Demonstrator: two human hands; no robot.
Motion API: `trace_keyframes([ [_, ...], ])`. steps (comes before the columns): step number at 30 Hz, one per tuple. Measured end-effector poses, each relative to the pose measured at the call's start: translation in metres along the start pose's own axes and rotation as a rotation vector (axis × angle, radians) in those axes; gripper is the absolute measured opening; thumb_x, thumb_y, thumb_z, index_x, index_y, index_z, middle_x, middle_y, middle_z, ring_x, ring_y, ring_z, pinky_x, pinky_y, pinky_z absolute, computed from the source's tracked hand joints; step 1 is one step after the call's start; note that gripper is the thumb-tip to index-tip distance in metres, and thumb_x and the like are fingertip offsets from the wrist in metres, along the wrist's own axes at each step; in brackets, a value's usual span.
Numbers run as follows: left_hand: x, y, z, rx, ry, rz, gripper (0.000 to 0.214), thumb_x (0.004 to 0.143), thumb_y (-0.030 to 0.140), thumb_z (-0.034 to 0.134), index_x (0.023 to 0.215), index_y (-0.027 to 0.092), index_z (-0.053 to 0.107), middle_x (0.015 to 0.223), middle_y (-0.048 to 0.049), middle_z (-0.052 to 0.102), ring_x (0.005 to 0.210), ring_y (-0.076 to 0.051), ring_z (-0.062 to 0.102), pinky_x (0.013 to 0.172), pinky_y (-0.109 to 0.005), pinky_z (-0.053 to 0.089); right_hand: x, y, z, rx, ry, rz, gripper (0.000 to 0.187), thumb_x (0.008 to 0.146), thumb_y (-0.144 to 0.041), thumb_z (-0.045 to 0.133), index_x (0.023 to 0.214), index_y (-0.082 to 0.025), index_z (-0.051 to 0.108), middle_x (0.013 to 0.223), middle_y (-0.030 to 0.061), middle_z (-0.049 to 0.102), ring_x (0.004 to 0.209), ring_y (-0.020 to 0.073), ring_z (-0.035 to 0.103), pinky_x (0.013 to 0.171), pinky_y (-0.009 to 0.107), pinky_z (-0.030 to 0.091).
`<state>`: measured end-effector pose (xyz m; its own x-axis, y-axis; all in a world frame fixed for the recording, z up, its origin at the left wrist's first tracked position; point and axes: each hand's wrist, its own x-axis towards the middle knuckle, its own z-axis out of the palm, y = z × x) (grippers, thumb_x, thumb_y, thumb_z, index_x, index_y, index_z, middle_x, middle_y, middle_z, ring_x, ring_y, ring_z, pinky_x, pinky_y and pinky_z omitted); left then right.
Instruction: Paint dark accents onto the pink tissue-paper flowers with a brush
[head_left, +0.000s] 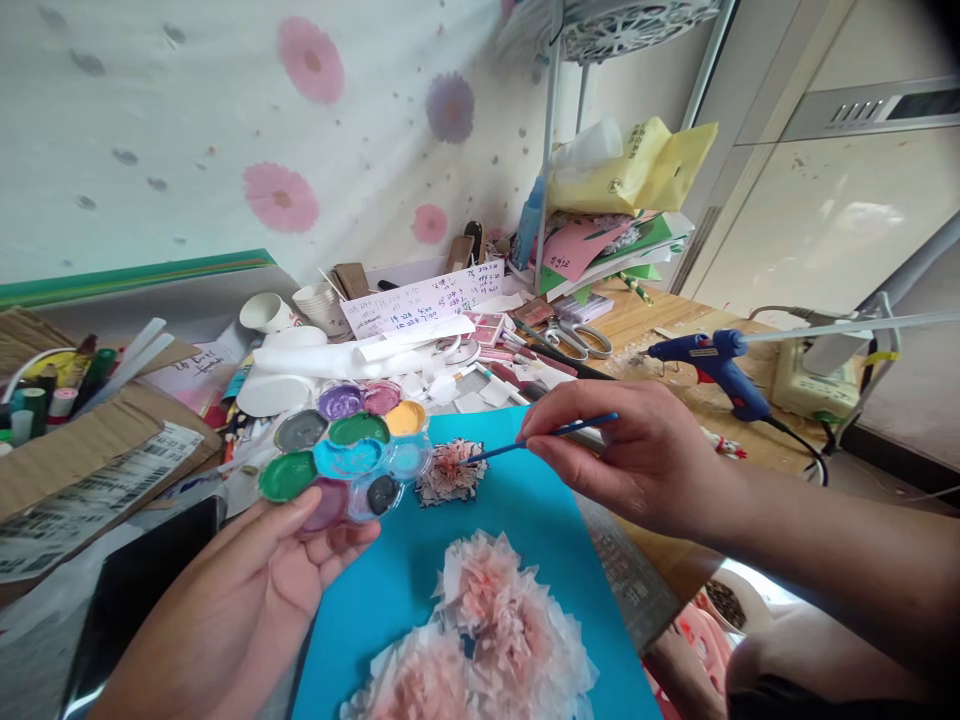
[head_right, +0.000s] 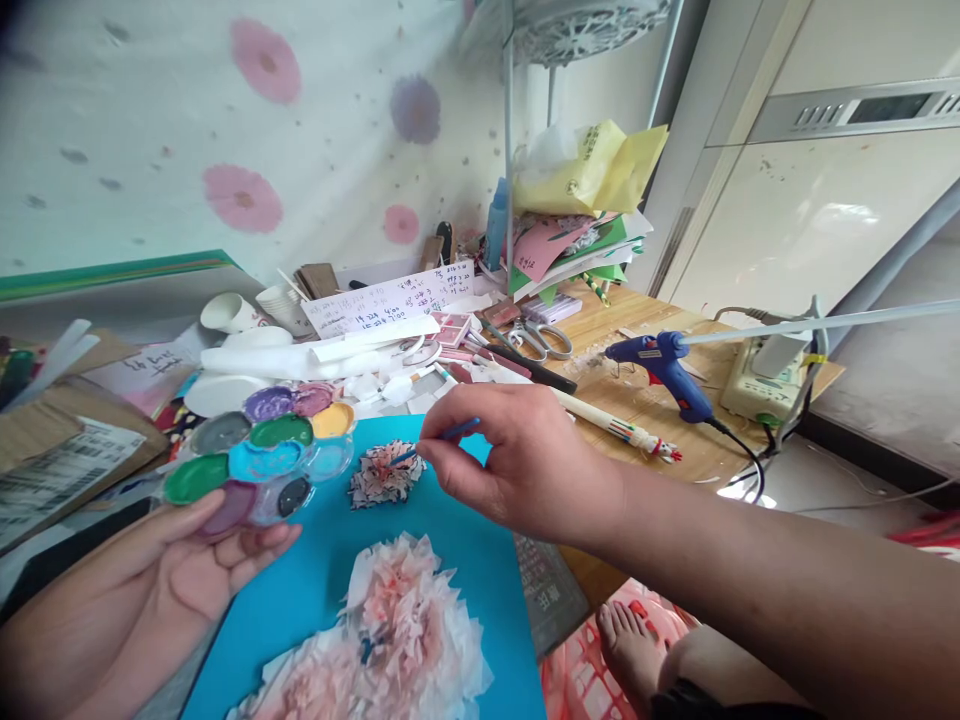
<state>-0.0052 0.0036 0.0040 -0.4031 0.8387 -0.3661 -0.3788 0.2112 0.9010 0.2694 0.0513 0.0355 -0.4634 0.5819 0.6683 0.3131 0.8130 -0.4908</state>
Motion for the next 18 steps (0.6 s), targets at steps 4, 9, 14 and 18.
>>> trace_keyframes([
  [4, 0.0024, -0.0008, -0.0011, -0.02, -0.006, 0.003, 0.019, 0.058, 0.02, 0.083, 0.074, 0.019, 0.073, 0.081, -0.008, 0.076, 0.078, -0.026, 0.07, 0.066, -0.042, 0.067, 0.0004, 0.0007, 0.001, 0.011, -0.016, 0.013, 0.007, 0.086, -0.012, 0.065, 0.083, -0.018, 0.067, 0.076, 0.0038, 0.076, 0.065, 0.0105, 0.07, 0.061, 0.018, 0.055],
  [9, 0.003, 0.0001, -0.0006, -0.025, -0.007, 0.001, 0.024, 0.053, 0.021, 0.086, 0.074, 0.02, 0.074, 0.081, -0.0076, 0.077, 0.079, -0.027, 0.07, 0.067, -0.043, 0.067, 0.0001, -0.0006, 0.0003, 0.024, -0.039, 0.008, 0.008, 0.086, -0.01, 0.065, 0.083, -0.018, 0.067, 0.075, 0.0043, 0.076, 0.066, 0.0111, 0.07, 0.061, 0.019, 0.055],
  [14, 0.0025, -0.0004, -0.0019, -0.026, -0.001, -0.004, 0.025, 0.053, 0.021, 0.086, 0.075, 0.019, 0.074, 0.083, -0.0089, 0.077, 0.08, -0.027, 0.069, 0.067, -0.043, 0.067, 0.0008, 0.0, 0.0013, 0.03, -0.012, 0.015, 0.007, 0.086, -0.01, 0.065, 0.083, -0.015, 0.068, 0.075, 0.0058, 0.076, 0.066, 0.0108, 0.07, 0.062, 0.018, 0.055],
  [18, 0.0026, -0.0006, -0.0021, -0.023, -0.002, -0.001, 0.025, 0.053, 0.021, 0.086, 0.075, 0.019, 0.074, 0.083, -0.0095, 0.077, 0.08, -0.027, 0.069, 0.067, -0.043, 0.067, 0.0002, 0.0012, 0.002, 0.033, -0.036, 0.009, 0.006, 0.086, -0.011, 0.065, 0.083, -0.015, 0.068, 0.075, 0.006, 0.076, 0.066, 0.0108, 0.07, 0.063, 0.018, 0.055],
])
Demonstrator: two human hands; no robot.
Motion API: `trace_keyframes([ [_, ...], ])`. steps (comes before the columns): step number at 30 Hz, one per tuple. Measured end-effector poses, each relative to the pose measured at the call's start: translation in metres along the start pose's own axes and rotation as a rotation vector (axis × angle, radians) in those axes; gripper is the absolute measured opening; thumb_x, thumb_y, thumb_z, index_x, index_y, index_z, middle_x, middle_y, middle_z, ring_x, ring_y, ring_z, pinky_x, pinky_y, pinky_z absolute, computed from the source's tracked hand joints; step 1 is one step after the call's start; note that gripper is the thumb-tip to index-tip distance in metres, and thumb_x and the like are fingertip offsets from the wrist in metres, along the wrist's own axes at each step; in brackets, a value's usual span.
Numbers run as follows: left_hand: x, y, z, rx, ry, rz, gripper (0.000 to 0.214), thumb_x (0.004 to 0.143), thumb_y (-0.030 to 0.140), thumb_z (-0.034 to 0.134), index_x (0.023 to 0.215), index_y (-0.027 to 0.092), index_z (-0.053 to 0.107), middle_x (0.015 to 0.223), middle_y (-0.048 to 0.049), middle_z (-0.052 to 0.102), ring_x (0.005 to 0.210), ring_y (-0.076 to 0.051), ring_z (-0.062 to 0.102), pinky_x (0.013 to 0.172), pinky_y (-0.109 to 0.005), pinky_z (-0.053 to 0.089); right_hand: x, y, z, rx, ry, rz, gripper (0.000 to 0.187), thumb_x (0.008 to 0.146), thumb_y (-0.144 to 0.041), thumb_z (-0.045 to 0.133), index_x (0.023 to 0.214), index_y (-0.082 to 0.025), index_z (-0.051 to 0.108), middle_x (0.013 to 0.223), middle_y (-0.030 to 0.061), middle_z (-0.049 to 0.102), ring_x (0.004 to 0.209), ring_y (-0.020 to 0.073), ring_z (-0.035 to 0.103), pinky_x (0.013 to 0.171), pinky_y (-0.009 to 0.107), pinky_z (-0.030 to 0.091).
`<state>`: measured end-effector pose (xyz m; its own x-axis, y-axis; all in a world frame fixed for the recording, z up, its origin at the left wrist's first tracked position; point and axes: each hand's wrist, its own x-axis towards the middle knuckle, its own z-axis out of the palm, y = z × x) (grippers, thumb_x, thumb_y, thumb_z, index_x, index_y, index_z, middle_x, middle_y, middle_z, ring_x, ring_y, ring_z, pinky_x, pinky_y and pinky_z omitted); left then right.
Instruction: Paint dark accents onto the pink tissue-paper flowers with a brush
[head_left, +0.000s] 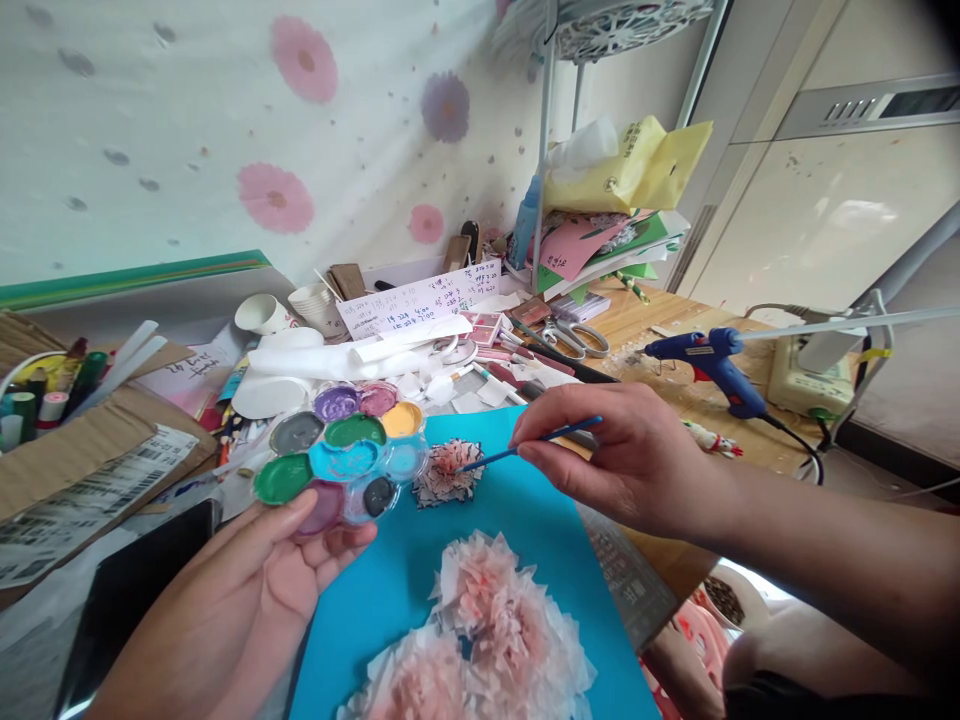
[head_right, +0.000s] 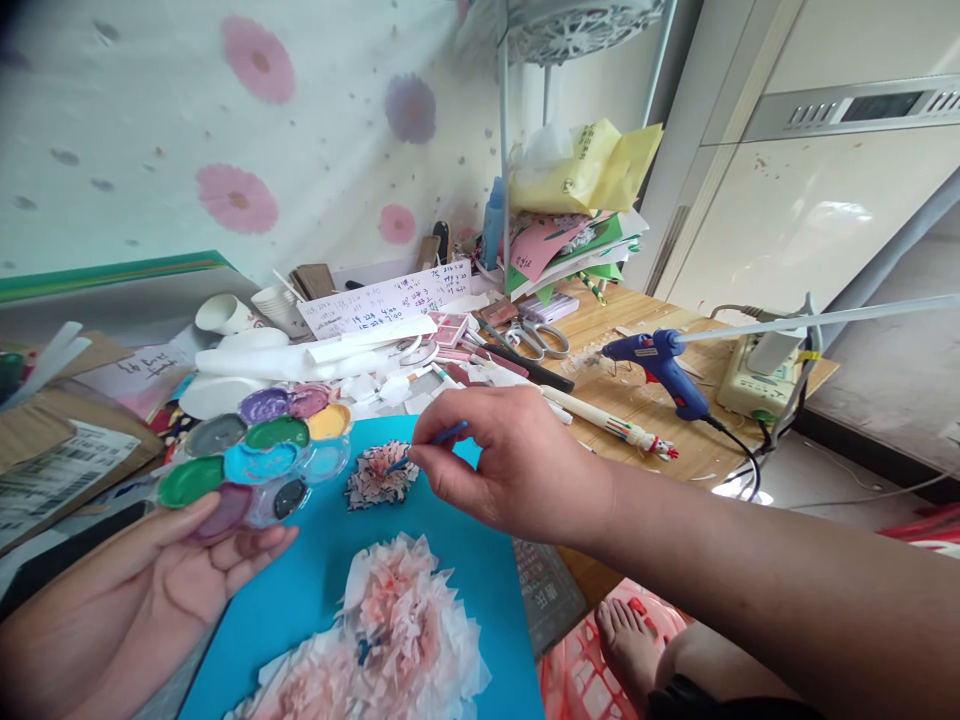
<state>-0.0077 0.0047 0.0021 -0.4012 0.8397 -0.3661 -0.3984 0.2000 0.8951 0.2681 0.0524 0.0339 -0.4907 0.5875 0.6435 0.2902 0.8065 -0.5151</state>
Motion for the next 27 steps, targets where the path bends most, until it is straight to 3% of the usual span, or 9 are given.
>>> trace_keyframes([
  [10, 0.0008, -0.0004, -0.0007, -0.002, 0.002, -0.012, 0.019, 0.059, 0.021, 0.082, 0.076, 0.019, 0.074, 0.084, -0.0102, 0.077, 0.078, -0.027, 0.069, 0.065, -0.042, 0.067, 0.001, -0.0015, 0.0003, 0.001, -0.023, 0.011, 0.009, 0.087, -0.012, 0.063, 0.083, -0.019, 0.066, 0.077, 0.0045, 0.077, 0.068, 0.0121, 0.071, 0.064, 0.022, 0.058],
  [20, 0.0, 0.0004, 0.0023, -0.009, 0.012, -0.005, 0.017, 0.057, 0.021, 0.083, 0.071, 0.021, 0.074, 0.079, -0.0074, 0.076, 0.077, -0.026, 0.069, 0.064, -0.042, 0.067, 0.002, 0.0004, 0.0031, -0.002, 0.014, 0.006, 0.008, 0.084, -0.009, 0.062, 0.082, -0.012, 0.07, 0.076, 0.0083, 0.077, 0.067, 0.0113, 0.071, 0.065, 0.019, 0.057],
  [27, -0.0001, 0.0003, 0.0021, -0.01, 0.016, -0.011, 0.016, 0.057, 0.02, 0.082, 0.071, 0.019, 0.073, 0.077, -0.0077, 0.077, 0.076, -0.026, 0.069, 0.065, -0.042, 0.067, 0.0033, -0.0001, 0.0007, -0.043, 0.039, 0.007, 0.012, 0.084, -0.009, 0.06, 0.082, -0.018, 0.067, 0.079, 0.0048, 0.077, 0.069, 0.0121, 0.071, 0.066, 0.022, 0.057],
])
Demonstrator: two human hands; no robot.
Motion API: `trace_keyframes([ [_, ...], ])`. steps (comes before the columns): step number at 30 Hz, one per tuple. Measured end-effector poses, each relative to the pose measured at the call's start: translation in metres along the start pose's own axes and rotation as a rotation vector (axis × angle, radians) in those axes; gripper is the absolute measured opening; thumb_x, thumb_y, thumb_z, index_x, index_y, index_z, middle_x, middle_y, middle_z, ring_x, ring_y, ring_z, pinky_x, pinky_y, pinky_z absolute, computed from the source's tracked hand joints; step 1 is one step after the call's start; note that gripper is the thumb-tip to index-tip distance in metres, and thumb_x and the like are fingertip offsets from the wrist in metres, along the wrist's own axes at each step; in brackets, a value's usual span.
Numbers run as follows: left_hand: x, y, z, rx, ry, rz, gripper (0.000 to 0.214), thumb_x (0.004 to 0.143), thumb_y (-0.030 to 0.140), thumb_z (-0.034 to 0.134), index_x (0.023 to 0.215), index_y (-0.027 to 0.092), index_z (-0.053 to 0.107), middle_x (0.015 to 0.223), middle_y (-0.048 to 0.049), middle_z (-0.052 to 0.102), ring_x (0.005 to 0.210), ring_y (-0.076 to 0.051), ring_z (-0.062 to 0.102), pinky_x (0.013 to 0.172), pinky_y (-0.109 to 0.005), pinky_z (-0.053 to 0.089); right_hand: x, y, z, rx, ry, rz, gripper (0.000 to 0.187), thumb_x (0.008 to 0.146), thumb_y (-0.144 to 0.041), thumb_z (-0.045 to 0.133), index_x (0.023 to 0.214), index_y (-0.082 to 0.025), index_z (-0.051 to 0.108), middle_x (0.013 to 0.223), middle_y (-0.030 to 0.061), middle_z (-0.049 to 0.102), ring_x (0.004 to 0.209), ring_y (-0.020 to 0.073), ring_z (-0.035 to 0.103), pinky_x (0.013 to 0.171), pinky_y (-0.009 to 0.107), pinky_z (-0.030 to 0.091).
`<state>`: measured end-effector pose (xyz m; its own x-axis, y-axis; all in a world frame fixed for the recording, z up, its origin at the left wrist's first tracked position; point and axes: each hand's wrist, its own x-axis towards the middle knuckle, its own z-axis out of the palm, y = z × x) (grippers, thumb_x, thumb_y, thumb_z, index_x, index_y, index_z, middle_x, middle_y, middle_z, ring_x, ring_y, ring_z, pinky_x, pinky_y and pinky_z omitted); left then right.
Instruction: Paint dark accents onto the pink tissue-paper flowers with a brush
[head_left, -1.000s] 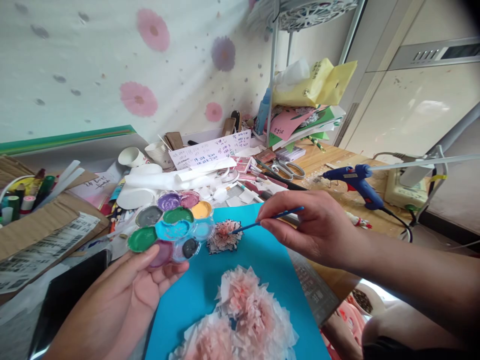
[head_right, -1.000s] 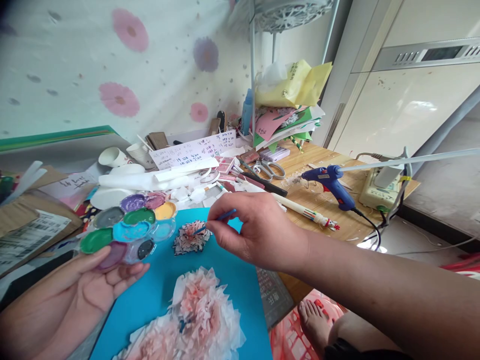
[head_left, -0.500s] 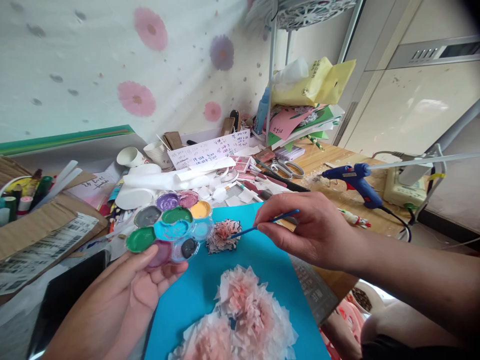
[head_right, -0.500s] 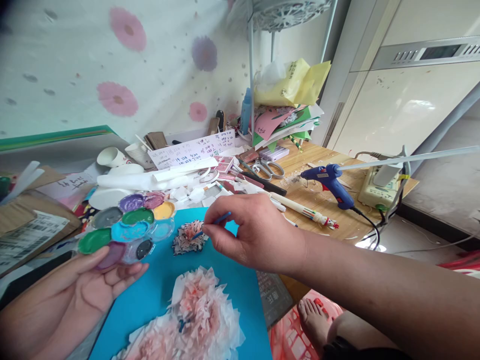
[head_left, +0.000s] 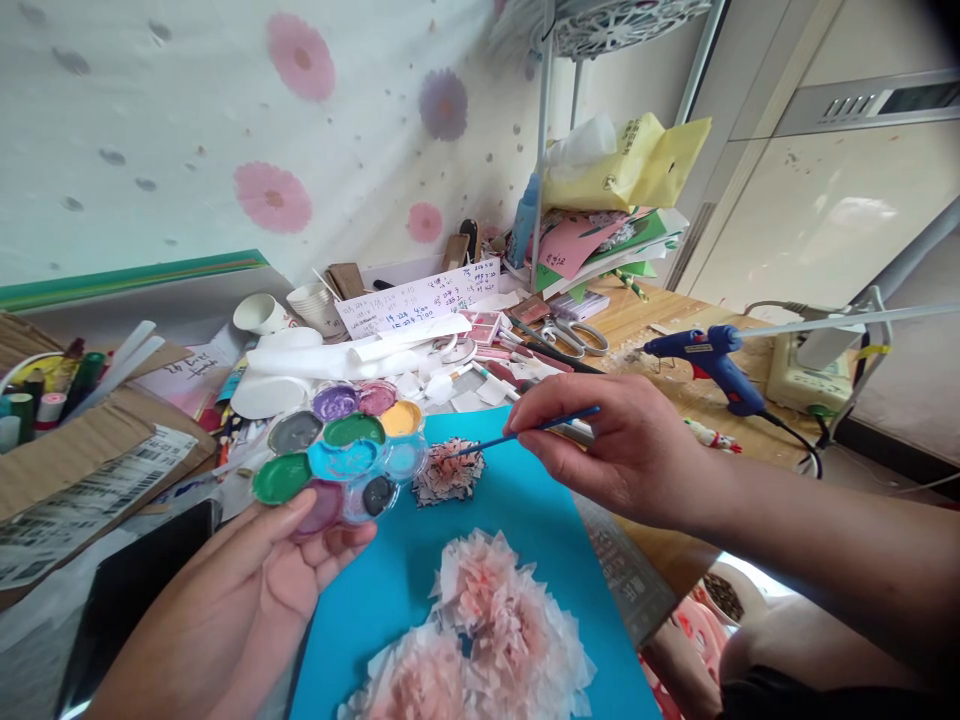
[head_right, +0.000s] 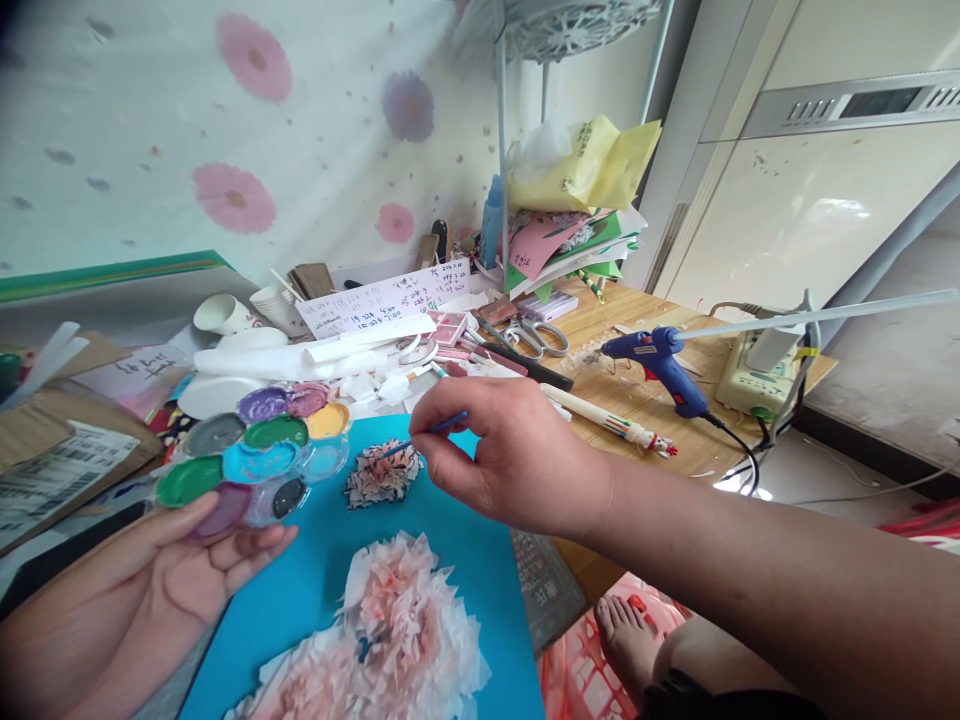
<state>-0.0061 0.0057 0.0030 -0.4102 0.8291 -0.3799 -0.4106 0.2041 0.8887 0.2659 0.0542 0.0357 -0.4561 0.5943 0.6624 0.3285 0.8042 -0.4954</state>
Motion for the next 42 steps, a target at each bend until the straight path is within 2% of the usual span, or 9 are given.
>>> trace_keyframes([
  [9, -0.003, 0.002, 0.0, 0.006, -0.025, 0.002, 0.016, 0.059, 0.017, 0.082, 0.072, 0.019, 0.073, 0.078, -0.0077, 0.077, 0.079, -0.026, 0.069, 0.066, -0.043, 0.067, 0.0, 0.002, 0.003, -0.024, -0.011, -0.002, 0.011, 0.084, -0.01, 0.06, 0.082, -0.018, 0.067, 0.079, 0.0047, 0.077, 0.068, 0.0133, 0.071, 0.065, 0.023, 0.057],
  [13, -0.003, 0.002, 0.0, 0.007, -0.023, 0.001, 0.011, 0.066, 0.016, 0.077, 0.076, 0.019, 0.073, 0.081, -0.0085, 0.076, 0.079, -0.026, 0.07, 0.067, -0.042, 0.067, -0.001, 0.001, 0.001, 0.013, -0.037, -0.01, 0.011, 0.083, -0.008, 0.06, 0.083, -0.016, 0.067, 0.08, 0.0068, 0.078, 0.07, 0.0133, 0.072, 0.066, 0.023, 0.057],
  [19, -0.005, 0.003, 0.001, 0.02, -0.015, -0.003, 0.008, 0.075, 0.013, 0.068, 0.079, 0.018, 0.074, 0.084, -0.0096, 0.076, 0.078, -0.025, 0.07, 0.066, -0.042, 0.067, -0.001, -0.001, -0.004, 0.028, -0.055, -0.002, 0.017, 0.081, -0.005, 0.057, 0.084, -0.019, 0.066, 0.083, 0.0057, 0.077, 0.074, 0.0144, 0.073, 0.069, 0.025, 0.057],
  [26, -0.006, 0.004, 0.003, 0.022, -0.002, -0.002, 0.007, 0.076, 0.014, 0.067, 0.077, 0.018, 0.073, 0.085, -0.011, 0.075, 0.079, -0.025, 0.069, 0.067, -0.043, 0.067, -0.001, 0.003, 0.002, 0.015, -0.049, -0.021, 0.014, 0.081, -0.006, 0.057, 0.084, -0.018, 0.066, 0.083, 0.0066, 0.078, 0.073, 0.0142, 0.072, 0.069, 0.025, 0.058],
  [30, -0.006, 0.003, 0.002, 0.024, -0.02, -0.003, 0.009, 0.075, 0.014, 0.069, 0.081, 0.018, 0.074, 0.092, -0.0129, 0.076, 0.08, -0.026, 0.07, 0.067, -0.042, 0.067, 0.0, 0.001, -0.001, 0.039, -0.07, -0.007, 0.015, 0.081, -0.006, 0.057, 0.084, -0.018, 0.066, 0.083, 0.0071, 0.078, 0.073, 0.0141, 0.072, 0.068, 0.025, 0.058],
  [34, -0.005, 0.002, 0.001, 0.017, -0.034, 0.0, 0.008, 0.073, 0.015, 0.072, 0.08, 0.017, 0.074, 0.088, -0.0122, 0.076, 0.078, -0.026, 0.07, 0.067, -0.042, 0.067, 0.0, -0.002, -0.006, 0.055, -0.086, 0.022, 0.016, 0.08, -0.006, 0.057, 0.083, -0.019, 0.066, 0.083, 0.0062, 0.078, 0.072, 0.0142, 0.072, 0.067, 0.025, 0.057],
  [38, -0.005, 0.002, 0.002, 0.013, -0.047, 0.005, 0.006, 0.072, 0.015, 0.073, 0.077, 0.018, 0.073, 0.085, -0.011, 0.076, 0.077, -0.025, 0.069, 0.065, -0.042, 0.067, 0.0, -0.003, -0.008, 0.054, -0.037, 0.016, 0.016, 0.081, -0.006, 0.058, 0.083, -0.019, 0.067, 0.081, 0.0058, 0.077, 0.071, 0.0148, 0.072, 0.065, 0.026, 0.057],
  [42, -0.007, 0.002, 0.004, 0.013, -0.077, 0.016, 0.009, 0.067, 0.015, 0.078, 0.075, 0.018, 0.074, 0.086, -0.0102, 0.076, 0.076, -0.025, 0.068, 0.066, -0.043, 0.067, 0.0, -0.007, -0.01, 0.072, 0.111, 0.062, 0.013, 0.083, -0.009, 0.061, 0.082, -0.02, 0.068, 0.079, 0.0051, 0.077, 0.075, 0.0174, 0.073, 0.067, 0.029, 0.058],
])
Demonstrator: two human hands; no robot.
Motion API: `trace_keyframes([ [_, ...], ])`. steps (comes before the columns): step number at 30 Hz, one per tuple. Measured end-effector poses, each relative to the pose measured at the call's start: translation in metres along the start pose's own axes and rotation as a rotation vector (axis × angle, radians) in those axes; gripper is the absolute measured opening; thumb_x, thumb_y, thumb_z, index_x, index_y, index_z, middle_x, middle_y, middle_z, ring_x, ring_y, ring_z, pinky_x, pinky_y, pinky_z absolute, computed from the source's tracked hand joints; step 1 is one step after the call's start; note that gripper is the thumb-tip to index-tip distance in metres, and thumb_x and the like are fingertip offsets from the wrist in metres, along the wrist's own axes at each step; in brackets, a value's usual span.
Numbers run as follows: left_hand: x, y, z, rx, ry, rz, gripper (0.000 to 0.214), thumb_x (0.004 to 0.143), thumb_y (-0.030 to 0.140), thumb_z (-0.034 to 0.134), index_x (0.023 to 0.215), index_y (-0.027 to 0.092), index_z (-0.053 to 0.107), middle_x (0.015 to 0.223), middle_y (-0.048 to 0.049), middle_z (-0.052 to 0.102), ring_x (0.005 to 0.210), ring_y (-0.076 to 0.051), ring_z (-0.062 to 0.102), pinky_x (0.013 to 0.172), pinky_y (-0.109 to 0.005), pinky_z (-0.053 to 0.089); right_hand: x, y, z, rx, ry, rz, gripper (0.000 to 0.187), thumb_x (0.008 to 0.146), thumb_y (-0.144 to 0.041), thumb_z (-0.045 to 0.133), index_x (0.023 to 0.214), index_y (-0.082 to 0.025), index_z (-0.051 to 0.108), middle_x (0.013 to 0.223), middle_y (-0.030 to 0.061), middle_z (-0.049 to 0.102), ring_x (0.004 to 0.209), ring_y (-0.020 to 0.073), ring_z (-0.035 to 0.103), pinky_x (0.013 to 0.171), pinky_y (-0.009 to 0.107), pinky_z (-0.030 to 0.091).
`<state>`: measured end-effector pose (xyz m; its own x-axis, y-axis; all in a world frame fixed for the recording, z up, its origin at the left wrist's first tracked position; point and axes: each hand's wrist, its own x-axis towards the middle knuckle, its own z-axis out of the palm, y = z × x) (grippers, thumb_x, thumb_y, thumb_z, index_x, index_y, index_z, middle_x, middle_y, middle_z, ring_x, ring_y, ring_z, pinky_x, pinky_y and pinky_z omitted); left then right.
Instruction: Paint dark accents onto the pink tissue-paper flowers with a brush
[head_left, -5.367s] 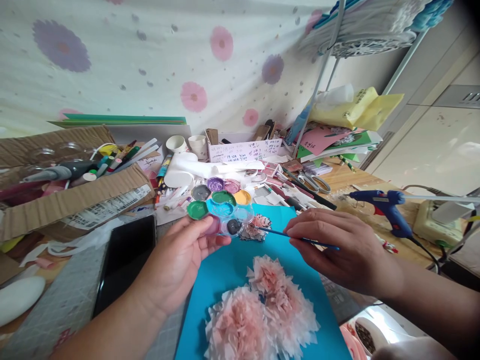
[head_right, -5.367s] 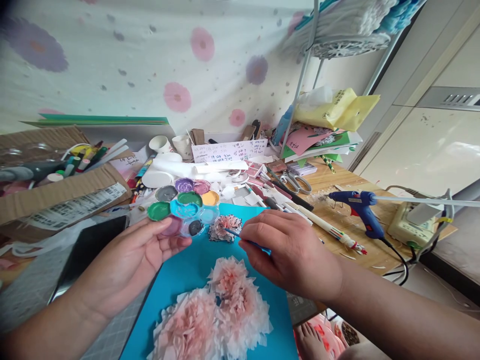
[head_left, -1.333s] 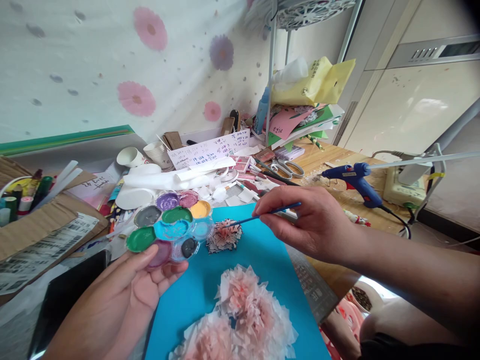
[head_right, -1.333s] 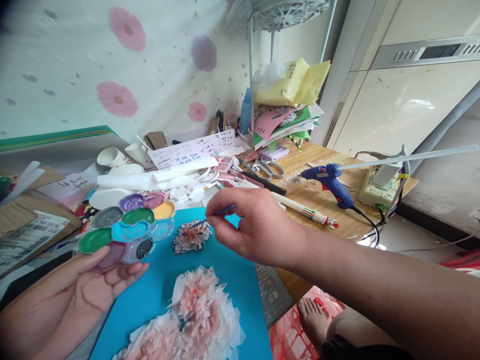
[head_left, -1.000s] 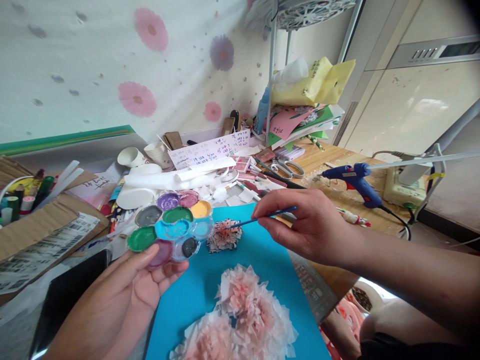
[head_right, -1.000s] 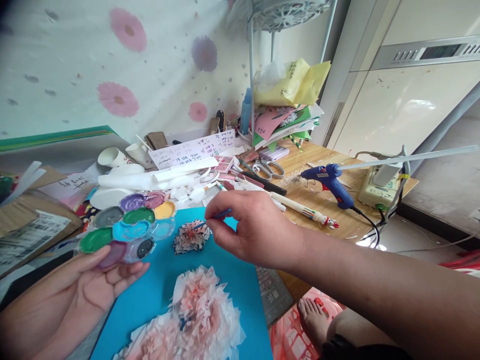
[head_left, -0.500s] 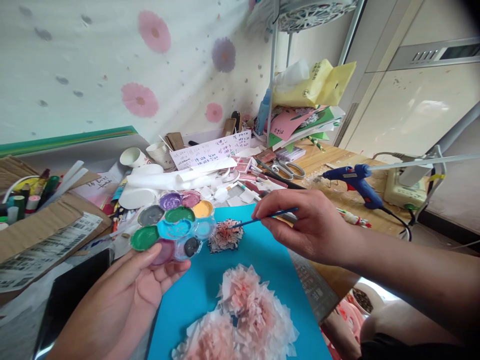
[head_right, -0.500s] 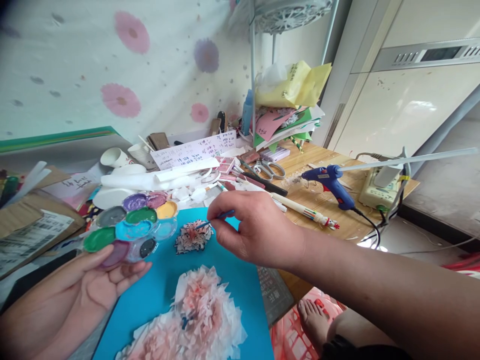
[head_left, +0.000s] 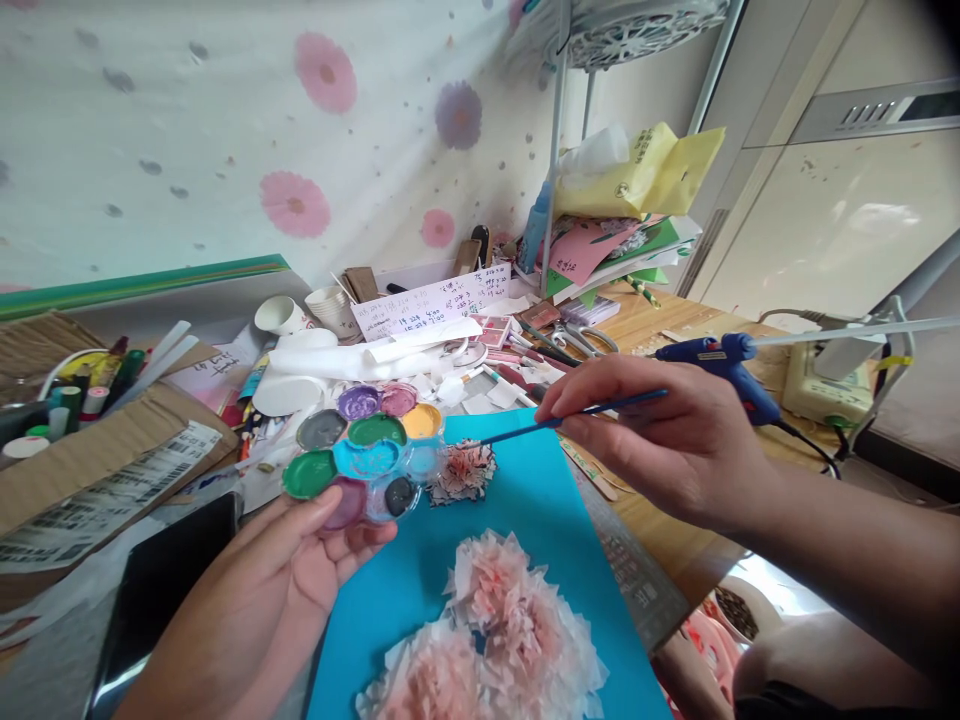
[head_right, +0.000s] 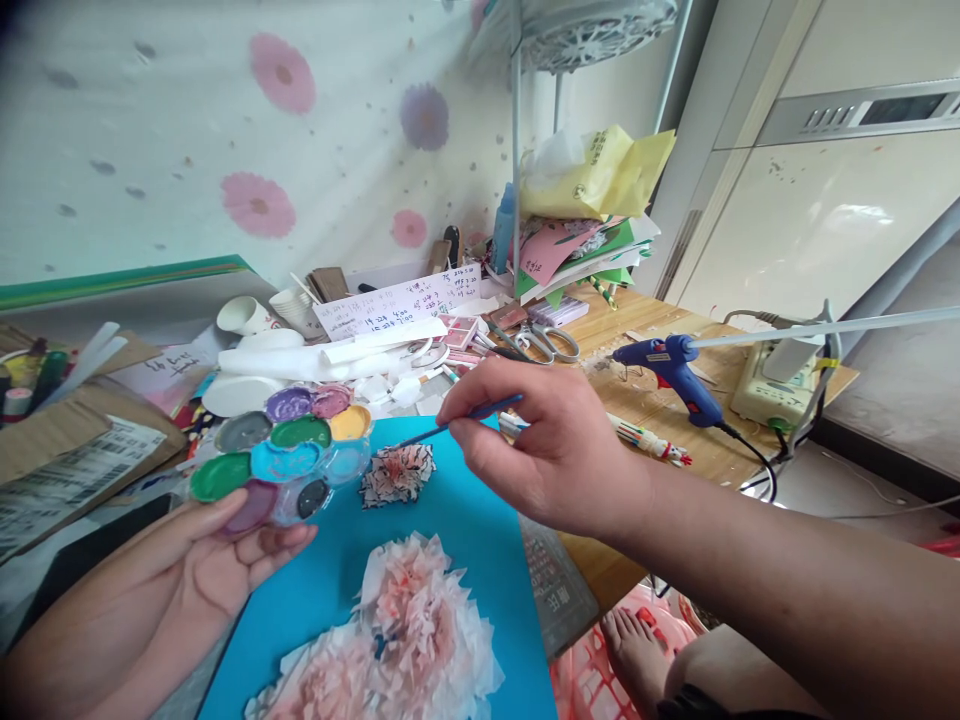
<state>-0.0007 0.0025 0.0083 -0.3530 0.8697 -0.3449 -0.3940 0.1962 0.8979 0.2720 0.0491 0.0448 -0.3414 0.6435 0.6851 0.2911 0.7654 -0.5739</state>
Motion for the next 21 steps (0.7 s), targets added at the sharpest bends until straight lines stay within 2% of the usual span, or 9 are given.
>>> trace_keyframes([
  [2, -0.002, -0.001, 0.0, -0.006, -0.012, 0.005, 0.015, 0.064, 0.017, 0.081, 0.077, 0.017, 0.075, 0.085, -0.0095, 0.075, 0.076, -0.025, 0.068, 0.066, -0.043, 0.067, 0.0, -0.003, 0.0, 0.049, 0.08, 0.046, 0.012, 0.084, -0.011, 0.064, 0.081, -0.022, 0.068, 0.079, 0.0038, 0.077, 0.075, 0.0167, 0.073, 0.067, 0.029, 0.059],
  [4, -0.003, -0.002, -0.001, -0.009, -0.027, 0.005, 0.019, 0.062, 0.019, 0.084, 0.078, 0.017, 0.075, 0.084, -0.0091, 0.075, 0.077, -0.025, 0.069, 0.067, -0.042, 0.066, -0.001, -0.005, 0.001, 0.125, 0.1, 0.074, 0.011, 0.084, -0.012, 0.066, 0.081, -0.022, 0.069, 0.08, 0.0029, 0.077, 0.075, 0.016, 0.073, 0.068, 0.028, 0.059],
  [10, -0.007, -0.004, -0.001, -0.005, -0.067, 0.002, 0.021, 0.06, 0.022, 0.088, 0.075, 0.019, 0.074, 0.09, -0.0119, 0.077, 0.078, -0.027, 0.07, 0.068, -0.044, 0.065, -0.003, -0.005, 0.008, 0.251, -0.007, 0.073, 0.007, 0.085, -0.015, 0.071, 0.086, -0.022, 0.069, 0.083, 0.0039, 0.078, 0.079, 0.0176, 0.074, 0.068, 0.028, 0.06],
  [15, -0.008, -0.006, -0.003, -0.01, -0.114, 0.005, 0.015, 0.067, 0.022, 0.085, 0.077, 0.019, 0.074, 0.089, -0.0103, 0.077, 0.081, -0.026, 0.069, 0.071, -0.044, 0.064, -0.001, -0.004, 0.016, 0.236, -0.074, 0.076, 0.004, 0.086, -0.019, 0.071, 0.082, -0.019, 0.07, 0.078, 0.0057, 0.077, 0.073, 0.0172, 0.073, 0.064, 0.027, 0.059],
  [21, -0.003, -0.005, -0.004, -0.019, -0.13, 0.024, 0.014, 0.069, 0.021, 0.084, 0.079, 0.019, 0.075, 0.088, -0.0085, 0.076, 0.083, -0.025, 0.07, 0.073, -0.042, 0.065, 0.002, 0.002, 0.014, 0.408, 0.055, 0.204, 0.007, 0.082, -0.017, 0.073, 0.078, -0.022, 0.07, 0.073, 0.0012, 0.076, 0.068, 0.0141, 0.072, 0.061, 0.023, 0.059],
])
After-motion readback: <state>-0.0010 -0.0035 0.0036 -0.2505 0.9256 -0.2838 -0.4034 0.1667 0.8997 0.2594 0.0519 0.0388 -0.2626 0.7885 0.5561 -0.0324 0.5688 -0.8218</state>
